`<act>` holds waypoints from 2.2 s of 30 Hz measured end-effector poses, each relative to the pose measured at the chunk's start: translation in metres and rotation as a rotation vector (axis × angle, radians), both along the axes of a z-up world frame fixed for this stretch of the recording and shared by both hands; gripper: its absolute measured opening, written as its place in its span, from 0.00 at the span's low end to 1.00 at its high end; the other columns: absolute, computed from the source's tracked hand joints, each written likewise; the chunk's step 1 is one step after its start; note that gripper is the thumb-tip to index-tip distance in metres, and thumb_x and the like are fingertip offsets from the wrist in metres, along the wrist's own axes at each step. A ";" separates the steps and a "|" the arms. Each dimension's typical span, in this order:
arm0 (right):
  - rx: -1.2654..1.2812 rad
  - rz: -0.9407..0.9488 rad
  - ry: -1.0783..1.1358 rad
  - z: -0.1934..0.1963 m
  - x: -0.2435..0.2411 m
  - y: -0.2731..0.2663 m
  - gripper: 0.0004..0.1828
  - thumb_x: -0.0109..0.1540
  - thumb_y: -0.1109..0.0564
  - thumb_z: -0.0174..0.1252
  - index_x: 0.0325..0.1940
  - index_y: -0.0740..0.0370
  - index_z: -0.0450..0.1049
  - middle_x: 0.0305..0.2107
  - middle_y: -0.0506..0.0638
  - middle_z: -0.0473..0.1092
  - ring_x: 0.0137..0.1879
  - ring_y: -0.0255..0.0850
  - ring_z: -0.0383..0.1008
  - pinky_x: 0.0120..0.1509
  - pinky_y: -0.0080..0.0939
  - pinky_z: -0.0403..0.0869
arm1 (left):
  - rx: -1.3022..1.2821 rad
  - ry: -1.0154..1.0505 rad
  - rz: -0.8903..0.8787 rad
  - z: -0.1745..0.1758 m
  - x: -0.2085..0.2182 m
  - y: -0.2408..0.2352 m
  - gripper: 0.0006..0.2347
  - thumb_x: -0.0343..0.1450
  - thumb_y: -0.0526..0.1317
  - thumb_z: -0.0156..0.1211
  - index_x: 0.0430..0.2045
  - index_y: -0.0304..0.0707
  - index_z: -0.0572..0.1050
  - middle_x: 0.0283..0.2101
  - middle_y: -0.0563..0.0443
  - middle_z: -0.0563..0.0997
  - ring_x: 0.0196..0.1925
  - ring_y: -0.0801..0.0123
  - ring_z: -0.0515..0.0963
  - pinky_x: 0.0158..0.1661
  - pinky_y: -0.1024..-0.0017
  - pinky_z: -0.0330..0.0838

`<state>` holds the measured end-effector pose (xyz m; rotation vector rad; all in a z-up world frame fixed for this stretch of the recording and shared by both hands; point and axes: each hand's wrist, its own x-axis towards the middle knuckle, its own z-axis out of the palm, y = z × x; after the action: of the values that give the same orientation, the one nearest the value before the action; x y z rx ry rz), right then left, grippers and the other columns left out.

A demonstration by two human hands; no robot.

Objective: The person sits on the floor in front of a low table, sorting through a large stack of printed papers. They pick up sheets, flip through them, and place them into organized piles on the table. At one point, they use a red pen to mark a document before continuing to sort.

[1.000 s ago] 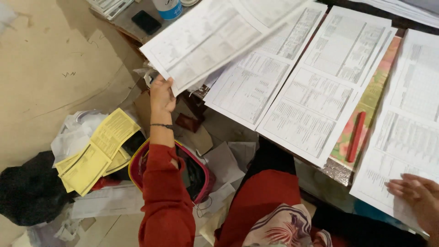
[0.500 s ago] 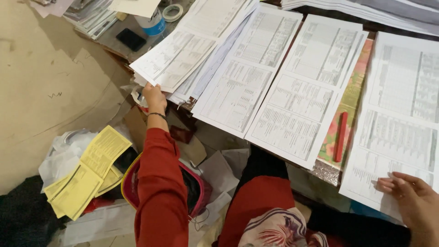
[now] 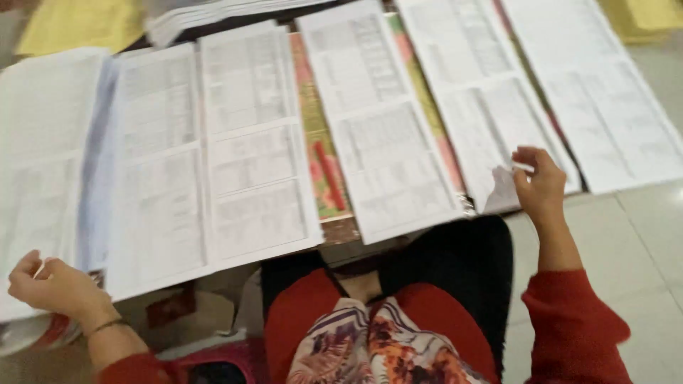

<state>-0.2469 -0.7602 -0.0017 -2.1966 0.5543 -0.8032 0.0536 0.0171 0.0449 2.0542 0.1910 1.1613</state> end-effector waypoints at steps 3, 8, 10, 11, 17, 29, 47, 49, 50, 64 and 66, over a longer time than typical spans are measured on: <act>-0.222 -0.142 0.281 0.024 -0.047 -0.058 0.37 0.65 0.73 0.54 0.78 0.68 0.54 0.64 0.69 0.60 0.70 0.63 0.61 0.72 0.60 0.62 | 0.131 0.129 -0.474 -0.011 -0.007 -0.134 0.13 0.76 0.17 0.53 0.50 0.27 0.81 0.52 0.35 0.75 0.51 0.51 0.76 0.47 0.62 0.77; -0.319 -0.207 0.848 -0.012 -0.102 -0.148 0.47 0.54 0.66 0.64 0.75 0.49 0.56 0.78 0.55 0.48 0.83 0.60 0.41 0.76 0.64 0.55 | 0.171 0.334 -1.086 -0.017 -0.062 -0.373 0.04 0.74 0.29 0.61 0.40 0.34 0.81 0.47 0.45 0.77 0.51 0.58 0.76 0.56 0.62 0.71; -0.498 -0.148 0.881 -0.017 -0.118 -0.161 0.43 0.51 0.54 0.75 0.69 0.44 0.65 0.77 0.50 0.54 0.83 0.62 0.47 0.73 0.67 0.59 | 0.259 0.331 -1.276 -0.011 -0.098 -0.447 0.04 0.73 0.34 0.62 0.36 0.33 0.82 0.45 0.45 0.79 0.53 0.56 0.75 0.61 0.58 0.66; -0.379 -0.102 0.778 -0.002 -0.121 -0.151 0.40 0.54 0.60 0.72 0.70 0.52 0.67 0.75 0.53 0.57 0.79 0.58 0.53 0.74 0.64 0.62 | 0.384 0.420 -1.368 -0.002 -0.118 -0.478 0.08 0.75 0.40 0.58 0.41 0.35 0.80 0.50 0.43 0.79 0.57 0.55 0.74 0.62 0.58 0.68; 0.118 -0.086 0.702 0.068 -0.112 -0.140 0.24 0.65 0.61 0.61 0.67 0.57 0.73 0.70 0.48 0.64 0.72 0.51 0.65 0.75 0.55 0.64 | 0.795 0.429 -1.564 -0.024 -0.189 -0.604 0.19 0.69 0.50 0.68 0.44 0.33 0.75 0.48 0.42 0.77 0.49 0.57 0.75 0.50 0.63 0.74; -0.279 0.100 -0.082 0.044 -0.034 -0.070 0.13 0.73 0.70 0.56 0.55 0.59 0.81 0.46 0.58 0.79 0.49 0.59 0.80 0.52 0.53 0.77 | 1.015 0.149 -1.310 -0.076 -0.220 -0.630 0.24 0.59 0.41 0.79 0.44 0.31 0.73 0.45 0.40 0.71 0.48 0.45 0.78 0.44 0.57 0.74; -0.239 0.159 -0.019 0.053 -0.029 -0.039 0.14 0.72 0.73 0.55 0.54 0.62 0.82 0.45 0.60 0.79 0.46 0.61 0.80 0.51 0.54 0.78 | 0.921 -0.195 -1.104 -0.079 -0.226 -0.652 0.18 0.51 0.41 0.76 0.28 0.35 0.74 0.33 0.46 0.69 0.37 0.54 0.77 0.35 0.61 0.71; -0.209 0.165 -0.012 0.054 -0.028 -0.033 0.14 0.71 0.74 0.55 0.54 0.63 0.82 0.44 0.62 0.79 0.46 0.62 0.80 0.51 0.54 0.79 | 0.876 -0.245 -1.038 -0.074 -0.228 -0.652 0.14 0.51 0.39 0.72 0.23 0.37 0.73 0.31 0.47 0.68 0.34 0.55 0.75 0.33 0.62 0.70; -0.220 0.179 -0.021 0.052 -0.028 -0.034 0.14 0.71 0.73 0.56 0.53 0.64 0.82 0.44 0.62 0.79 0.46 0.63 0.80 0.50 0.56 0.78 | 0.884 -0.234 -1.071 -0.071 -0.227 -0.651 0.13 0.53 0.38 0.71 0.24 0.36 0.74 0.31 0.47 0.68 0.34 0.55 0.76 0.32 0.62 0.71; -0.193 0.303 0.153 0.052 -0.035 0.003 0.10 0.69 0.64 0.58 0.53 0.62 0.80 0.45 0.61 0.80 0.47 0.66 0.79 0.48 0.63 0.78 | 0.825 0.276 -1.447 -0.083 -0.197 -0.654 0.05 0.66 0.30 0.59 0.32 0.31 0.79 0.30 0.45 0.75 0.31 0.50 0.84 0.31 0.55 0.82; -0.392 0.352 0.303 0.046 -0.043 0.008 0.16 0.61 0.65 0.64 0.54 0.63 0.77 0.47 0.62 0.79 0.49 0.66 0.79 0.50 0.66 0.79 | 0.596 0.336 -1.535 -0.073 -0.190 -0.635 0.07 0.72 0.29 0.53 0.40 0.34 0.77 0.33 0.45 0.79 0.34 0.51 0.86 0.35 0.61 0.83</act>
<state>-0.2897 -0.7526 0.0438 -2.6996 0.1425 -0.4168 -0.1366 -0.6174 -0.0282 1.9653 -1.4611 -0.1399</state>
